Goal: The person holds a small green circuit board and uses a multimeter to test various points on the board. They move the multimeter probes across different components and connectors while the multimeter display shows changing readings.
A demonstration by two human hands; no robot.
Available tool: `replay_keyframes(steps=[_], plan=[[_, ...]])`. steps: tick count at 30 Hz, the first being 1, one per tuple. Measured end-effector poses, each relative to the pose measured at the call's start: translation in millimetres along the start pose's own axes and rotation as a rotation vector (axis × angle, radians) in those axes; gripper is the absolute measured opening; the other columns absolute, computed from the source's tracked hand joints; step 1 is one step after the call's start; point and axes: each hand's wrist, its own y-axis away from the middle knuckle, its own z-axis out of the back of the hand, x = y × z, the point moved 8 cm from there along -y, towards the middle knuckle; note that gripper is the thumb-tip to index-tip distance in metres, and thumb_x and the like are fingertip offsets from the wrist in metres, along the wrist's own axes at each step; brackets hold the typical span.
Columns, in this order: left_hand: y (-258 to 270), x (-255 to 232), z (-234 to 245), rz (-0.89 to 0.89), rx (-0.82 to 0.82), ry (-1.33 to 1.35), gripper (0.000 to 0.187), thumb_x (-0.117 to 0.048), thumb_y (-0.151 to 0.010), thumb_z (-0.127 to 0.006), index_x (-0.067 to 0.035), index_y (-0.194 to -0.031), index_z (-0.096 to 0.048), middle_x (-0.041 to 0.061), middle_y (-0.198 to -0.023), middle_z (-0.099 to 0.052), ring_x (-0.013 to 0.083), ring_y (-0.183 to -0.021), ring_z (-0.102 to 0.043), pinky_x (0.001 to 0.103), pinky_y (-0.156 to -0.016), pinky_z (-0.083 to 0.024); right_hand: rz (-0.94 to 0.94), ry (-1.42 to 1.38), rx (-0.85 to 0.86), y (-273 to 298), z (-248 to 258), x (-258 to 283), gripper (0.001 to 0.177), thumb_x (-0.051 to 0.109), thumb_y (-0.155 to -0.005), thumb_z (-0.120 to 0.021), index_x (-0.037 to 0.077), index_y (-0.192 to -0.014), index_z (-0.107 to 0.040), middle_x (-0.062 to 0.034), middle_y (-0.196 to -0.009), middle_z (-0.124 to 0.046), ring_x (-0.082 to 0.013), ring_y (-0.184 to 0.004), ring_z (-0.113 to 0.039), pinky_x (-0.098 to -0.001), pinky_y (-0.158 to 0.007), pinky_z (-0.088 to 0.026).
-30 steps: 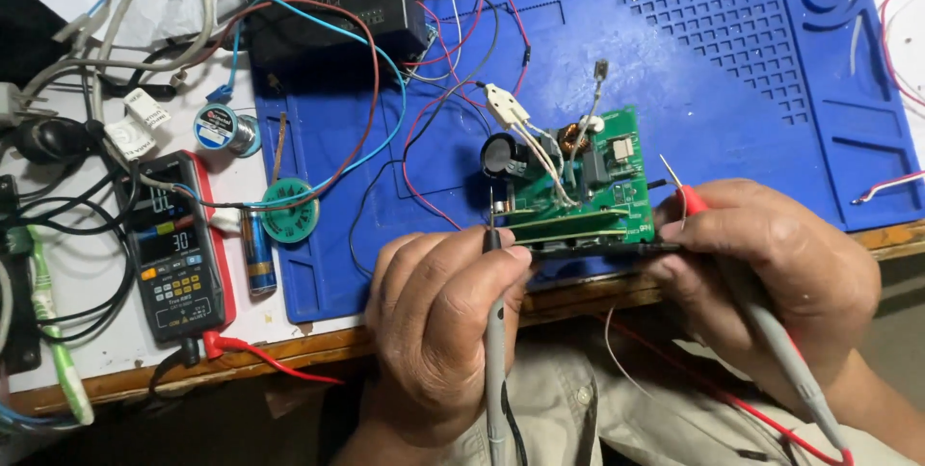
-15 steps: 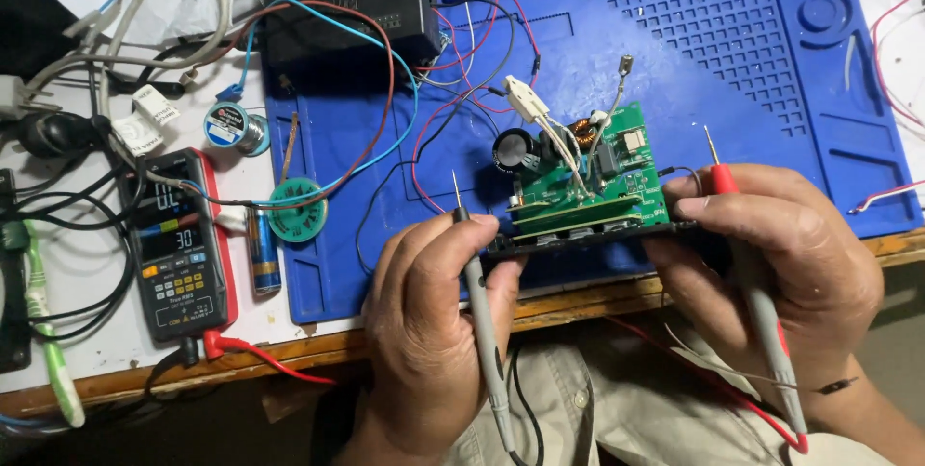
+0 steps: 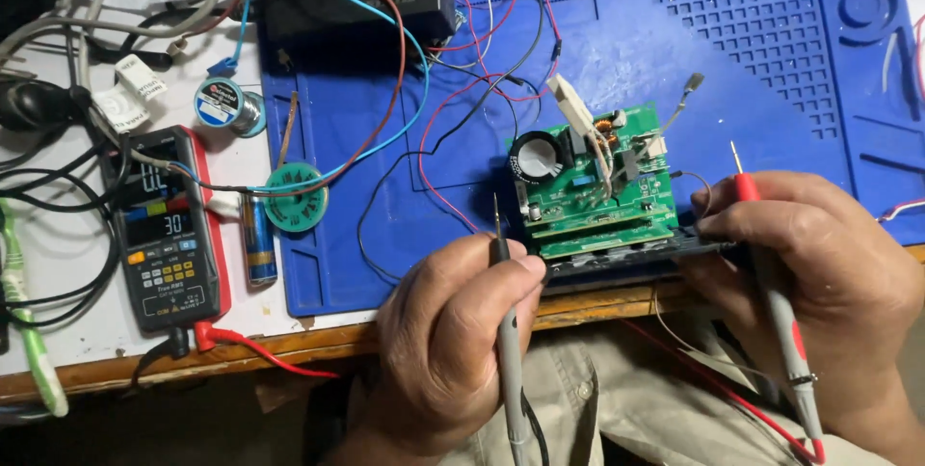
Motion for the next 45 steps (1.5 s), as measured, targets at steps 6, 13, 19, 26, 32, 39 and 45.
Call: replay_keyframes(steps=[6, 13, 19, 26, 32, 39, 45], plan=[[2, -3, 3, 0.010, -0.003, 0.083, 0.035, 0.004, -0.113, -0.085, -0.014, -0.138, -0.068, 0.012, -0.127, -0.083, 0.0285, -0.108, -0.089, 0.041, -0.093, -0.075, -0.091, 0.077, 0.052, 0, 2, 9, 0.016, 0.013, -0.112, -0.080, -0.002, -0.118, -0.076, -0.0299, -0.137, -0.078, -0.0368, -0.124, -0.079, -0.0469, -0.115, -0.061], [10, -11, 10, -0.054, 0.029, 0.128, 0.022, -0.009, -0.122, -0.075, -0.013, -0.142, -0.067, 0.017, -0.132, -0.079, 0.0329, -0.114, -0.090, 0.045, -0.097, -0.078, -0.165, 0.010, 0.023, 15, -2, 5, 0.025, 0.006, -0.104, -0.087, -0.007, -0.123, -0.077, -0.0342, -0.145, -0.072, -0.0438, -0.138, -0.075, -0.0490, -0.121, -0.059], [12, -12, 19, -0.096, 0.087, 0.187, 0.027, -0.005, -0.123, -0.076, -0.013, -0.145, -0.063, 0.019, -0.137, -0.079, 0.0353, -0.119, -0.094, 0.045, -0.098, -0.077, -0.192, 0.042, 0.053, 18, -3, 2, 0.028, 0.000, -0.101, -0.090, -0.007, -0.126, -0.078, -0.0347, -0.149, -0.069, -0.0435, -0.141, -0.073, -0.0487, -0.125, -0.060], [15, -12, 21, -0.099, 0.138, 0.253, 0.038, -0.007, -0.121, -0.084, -0.015, -0.149, -0.059, 0.020, -0.144, -0.079, 0.0384, -0.125, -0.090, 0.055, -0.112, -0.080, -0.291, -0.091, 0.008, 20, -5, -11, 0.028, -0.004, -0.092, -0.085, -0.011, -0.118, -0.077, -0.0352, -0.148, -0.068, -0.0428, -0.135, -0.075, -0.0456, -0.118, -0.061], [11, -13, 24, -0.124, 0.104, 0.307, 0.058, 0.002, -0.114, -0.100, -0.014, -0.147, -0.056, 0.020, -0.141, -0.080, 0.0380, -0.119, -0.094, 0.052, -0.105, -0.083, -0.370, -0.107, -0.023, 22, -6, -11, 0.029, -0.006, -0.091, -0.088, -0.010, -0.117, -0.076, -0.0320, -0.147, -0.065, -0.0397, -0.134, -0.072, -0.0431, -0.114, -0.061], [10, -12, 26, -0.077, 0.105, 0.342, 0.065, 0.004, -0.112, -0.102, -0.017, -0.150, -0.054, 0.014, -0.137, -0.080, 0.0386, -0.124, -0.094, 0.053, -0.108, -0.084, -0.984, -0.429, -0.151, 9, -15, -39, 0.018, 0.007, -0.086, -0.074, -0.008, -0.096, -0.073, -0.0177, -0.088, -0.069, -0.0255, -0.080, -0.065, -0.0300, -0.073, -0.047], [9, -14, 27, -0.080, 0.072, 0.341, 0.062, 0.005, -0.112, -0.103, -0.014, -0.147, -0.056, 0.015, -0.138, -0.079, 0.0363, -0.125, -0.095, 0.054, -0.112, -0.085, -0.855, -0.382, -0.066, 24, -12, -42, 0.019, -0.002, -0.095, -0.074, -0.010, -0.113, -0.074, -0.0196, -0.124, -0.073, -0.0248, -0.100, -0.069, -0.0319, -0.083, -0.051]])
